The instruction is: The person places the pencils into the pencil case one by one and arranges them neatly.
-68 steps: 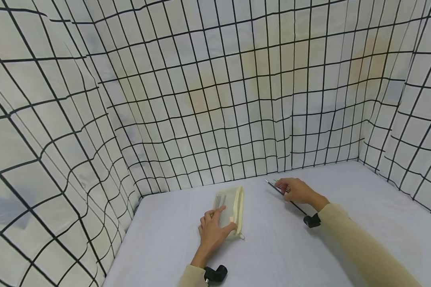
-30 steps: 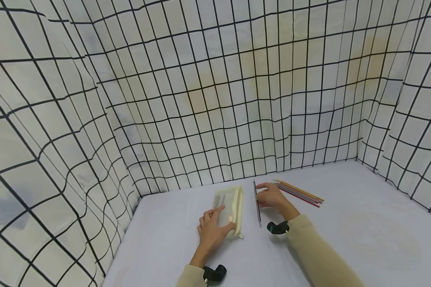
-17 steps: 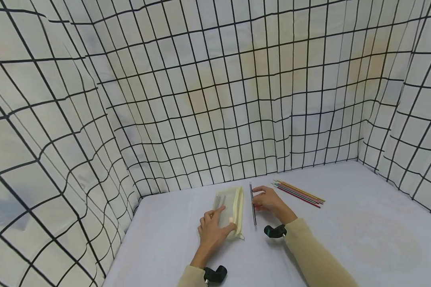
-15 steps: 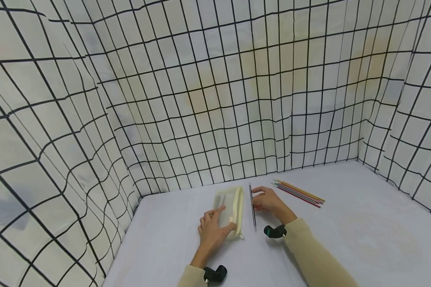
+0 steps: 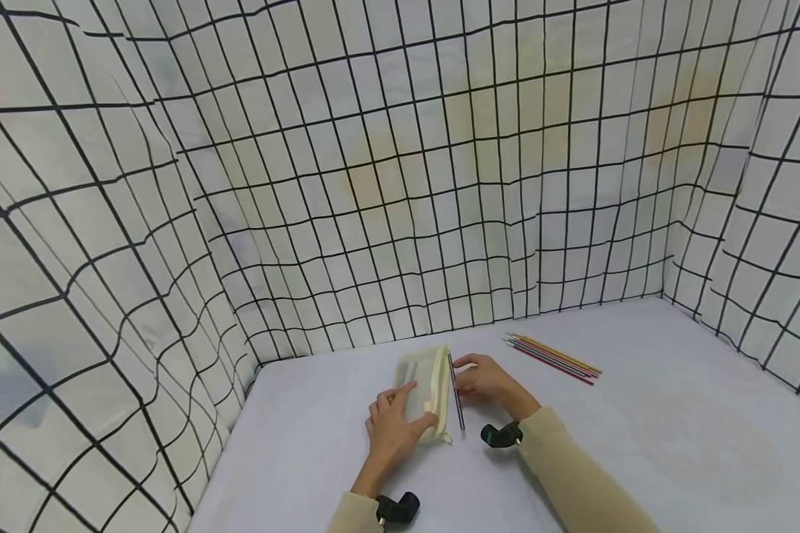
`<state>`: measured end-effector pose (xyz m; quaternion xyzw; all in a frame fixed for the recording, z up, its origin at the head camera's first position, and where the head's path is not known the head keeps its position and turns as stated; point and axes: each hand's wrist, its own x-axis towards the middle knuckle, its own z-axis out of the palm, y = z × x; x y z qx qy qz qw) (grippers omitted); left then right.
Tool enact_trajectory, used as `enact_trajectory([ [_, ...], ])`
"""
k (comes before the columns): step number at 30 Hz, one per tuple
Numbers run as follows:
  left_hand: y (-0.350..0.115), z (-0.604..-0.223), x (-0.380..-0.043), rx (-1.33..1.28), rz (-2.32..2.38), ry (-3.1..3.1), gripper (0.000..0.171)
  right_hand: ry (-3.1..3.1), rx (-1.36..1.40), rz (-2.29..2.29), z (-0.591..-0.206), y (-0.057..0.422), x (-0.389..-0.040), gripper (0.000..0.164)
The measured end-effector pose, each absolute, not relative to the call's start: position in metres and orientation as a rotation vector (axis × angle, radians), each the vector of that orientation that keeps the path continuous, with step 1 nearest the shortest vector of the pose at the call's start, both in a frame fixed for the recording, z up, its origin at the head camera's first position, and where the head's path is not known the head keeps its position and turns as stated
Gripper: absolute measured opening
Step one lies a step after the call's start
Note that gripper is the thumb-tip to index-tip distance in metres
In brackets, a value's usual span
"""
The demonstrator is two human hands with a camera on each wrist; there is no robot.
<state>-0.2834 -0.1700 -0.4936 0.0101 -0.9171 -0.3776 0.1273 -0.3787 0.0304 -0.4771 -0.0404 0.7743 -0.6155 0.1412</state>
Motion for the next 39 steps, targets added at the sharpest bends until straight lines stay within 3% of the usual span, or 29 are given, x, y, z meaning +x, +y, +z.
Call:
enact_trajectory([
  [39,-0.17,-0.493,-0.284,0.039,-1.062,-2.678,0.078,2.146,-0.091,-1.978,-0.484,-0.002,-0.37,0.049],
])
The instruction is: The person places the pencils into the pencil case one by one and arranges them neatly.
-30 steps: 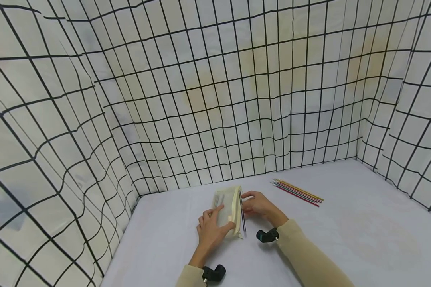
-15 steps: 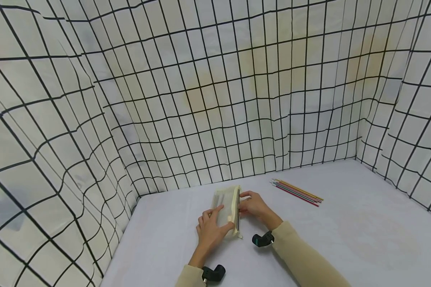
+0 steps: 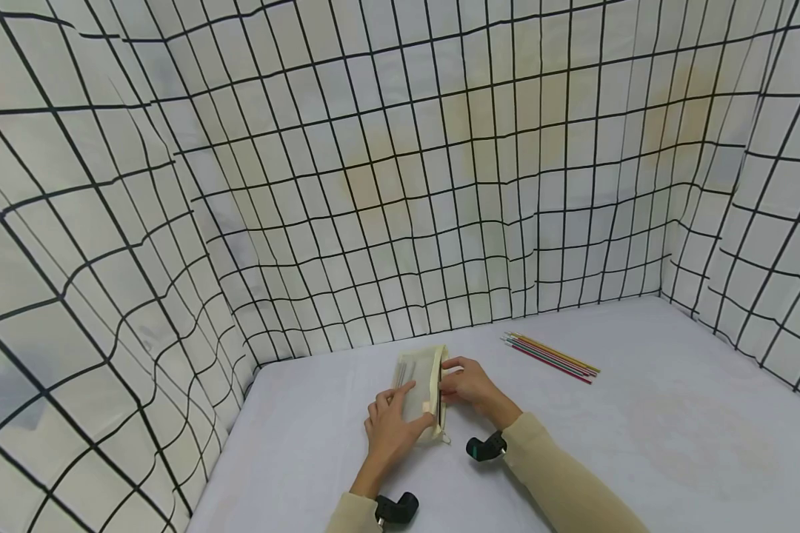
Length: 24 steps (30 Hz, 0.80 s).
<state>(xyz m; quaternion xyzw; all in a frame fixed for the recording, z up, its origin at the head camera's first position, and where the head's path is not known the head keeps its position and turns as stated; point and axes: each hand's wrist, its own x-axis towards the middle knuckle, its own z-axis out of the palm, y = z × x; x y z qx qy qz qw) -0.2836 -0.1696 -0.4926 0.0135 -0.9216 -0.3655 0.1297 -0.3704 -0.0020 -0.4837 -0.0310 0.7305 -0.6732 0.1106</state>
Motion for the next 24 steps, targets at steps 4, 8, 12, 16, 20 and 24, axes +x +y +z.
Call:
enact_trajectory([
  [4,-0.17,-0.494,-0.284,0.037,-1.071,-2.679,0.077,2.14,-0.079,-1.983,-0.484,-0.003,-0.37,0.045],
  [8,-0.171,-0.495,-0.284,0.045,-1.073,-2.682,0.077,2.151,-0.081,-1.978,-0.483,-0.002,-0.37,0.044],
  [12,-0.17,-0.495,-0.285,0.046,-1.07,-2.677,0.076,2.16,-0.085,-1.978,-0.482,0.0,-0.371,0.04],
  [16,-0.17,-0.496,-0.286,0.045,-1.066,-2.68,0.076,2.152,-0.101,-1.987,-0.481,0.003,-0.372,0.036],
  [20,-0.17,-0.496,-0.285,0.05,-1.075,-2.684,0.076,2.159,-0.112,-1.982,-0.479,0.007,-0.373,0.035],
  [24,-0.17,-0.495,-0.285,0.047,-1.078,-2.68,0.077,2.234,-0.106,-1.915,-0.475,0.012,-0.374,0.035],
])
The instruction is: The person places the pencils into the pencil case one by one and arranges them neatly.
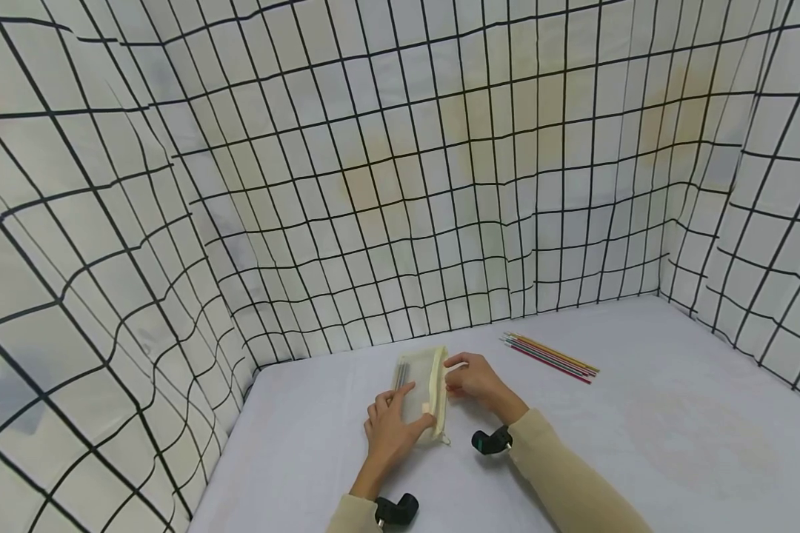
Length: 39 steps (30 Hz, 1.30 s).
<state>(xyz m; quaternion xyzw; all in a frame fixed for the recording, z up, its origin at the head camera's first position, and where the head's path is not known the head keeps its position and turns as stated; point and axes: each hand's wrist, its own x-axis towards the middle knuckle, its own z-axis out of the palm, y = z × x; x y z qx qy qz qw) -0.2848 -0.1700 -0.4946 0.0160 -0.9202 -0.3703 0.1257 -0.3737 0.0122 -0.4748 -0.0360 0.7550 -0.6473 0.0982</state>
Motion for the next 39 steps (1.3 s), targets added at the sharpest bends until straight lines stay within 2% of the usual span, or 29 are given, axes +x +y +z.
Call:
enact_trajectory([
  [16,-0.17,-0.494,-0.283,0.034,-1.083,-2.67,0.078,2.474,-0.277,-1.564,-0.457,0.056,-0.385,0.036],
  [27,-0.171,-0.494,-0.283,0.033,-1.094,-2.658,0.078,2.63,-0.55,-1.381,-0.447,0.083,-0.384,0.037],
  [39,-0.17,-0.492,-0.283,0.022,-1.1,-2.665,0.08,2.862,-0.726,-1.059,-0.446,0.124,-0.395,0.045],
])
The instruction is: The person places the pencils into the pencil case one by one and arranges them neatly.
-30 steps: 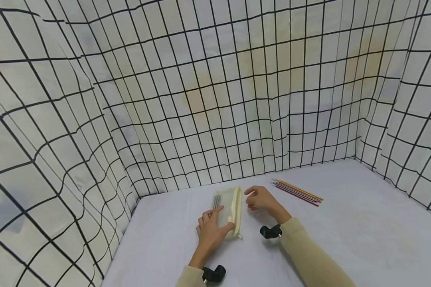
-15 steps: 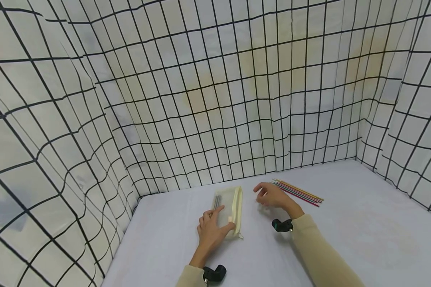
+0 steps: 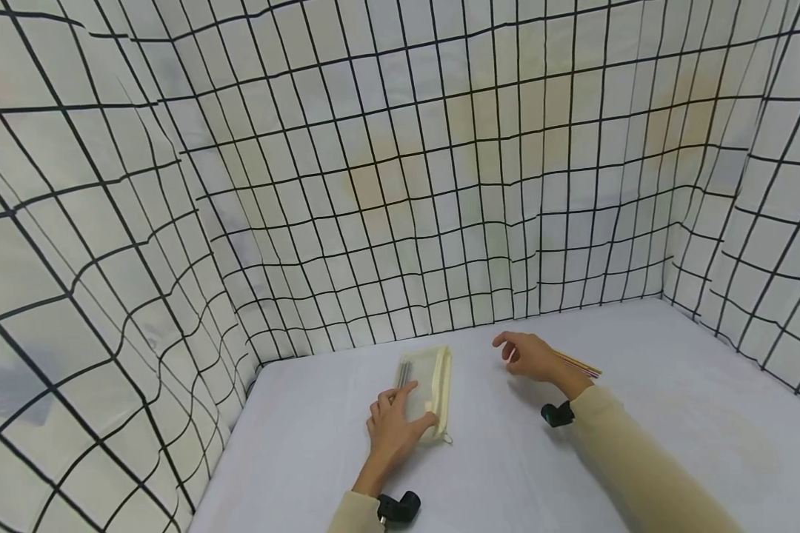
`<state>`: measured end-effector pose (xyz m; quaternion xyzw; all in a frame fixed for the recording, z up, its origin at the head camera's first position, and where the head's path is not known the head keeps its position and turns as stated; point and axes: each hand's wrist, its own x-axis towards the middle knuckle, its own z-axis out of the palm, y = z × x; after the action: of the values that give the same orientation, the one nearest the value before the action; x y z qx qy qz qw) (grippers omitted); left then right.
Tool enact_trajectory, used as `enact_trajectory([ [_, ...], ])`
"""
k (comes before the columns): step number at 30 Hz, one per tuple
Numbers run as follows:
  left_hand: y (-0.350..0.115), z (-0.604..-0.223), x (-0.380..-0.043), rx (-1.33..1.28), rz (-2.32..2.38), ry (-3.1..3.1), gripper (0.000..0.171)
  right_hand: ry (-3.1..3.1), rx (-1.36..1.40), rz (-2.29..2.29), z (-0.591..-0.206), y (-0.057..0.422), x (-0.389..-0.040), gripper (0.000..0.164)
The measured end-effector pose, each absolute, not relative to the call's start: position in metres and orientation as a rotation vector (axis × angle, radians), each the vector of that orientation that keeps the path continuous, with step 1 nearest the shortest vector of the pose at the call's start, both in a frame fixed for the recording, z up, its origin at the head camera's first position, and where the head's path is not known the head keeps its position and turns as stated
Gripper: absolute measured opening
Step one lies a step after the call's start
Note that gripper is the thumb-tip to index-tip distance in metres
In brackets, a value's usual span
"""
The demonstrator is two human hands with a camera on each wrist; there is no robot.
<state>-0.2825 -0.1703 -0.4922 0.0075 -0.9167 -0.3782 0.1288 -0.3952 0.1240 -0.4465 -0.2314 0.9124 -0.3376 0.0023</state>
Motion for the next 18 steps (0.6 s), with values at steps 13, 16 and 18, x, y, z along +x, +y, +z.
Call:
enact_trajectory([
  [13,-0.171,-0.491,-0.282,0.023,-1.094,-2.665,0.079,3.022,-0.769,-0.738,-0.457,0.165,-0.409,0.047],
  [16,-0.171,-0.491,-0.282,0.02,-1.095,-2.661,0.079,3.04,-0.774,-0.694,-0.459,0.17,-0.41,0.045],
  [18,-0.17,-0.491,-0.281,0.016,-1.103,-2.654,0.079,3.056,-0.778,-0.665,-0.46,0.174,-0.411,0.047],
])
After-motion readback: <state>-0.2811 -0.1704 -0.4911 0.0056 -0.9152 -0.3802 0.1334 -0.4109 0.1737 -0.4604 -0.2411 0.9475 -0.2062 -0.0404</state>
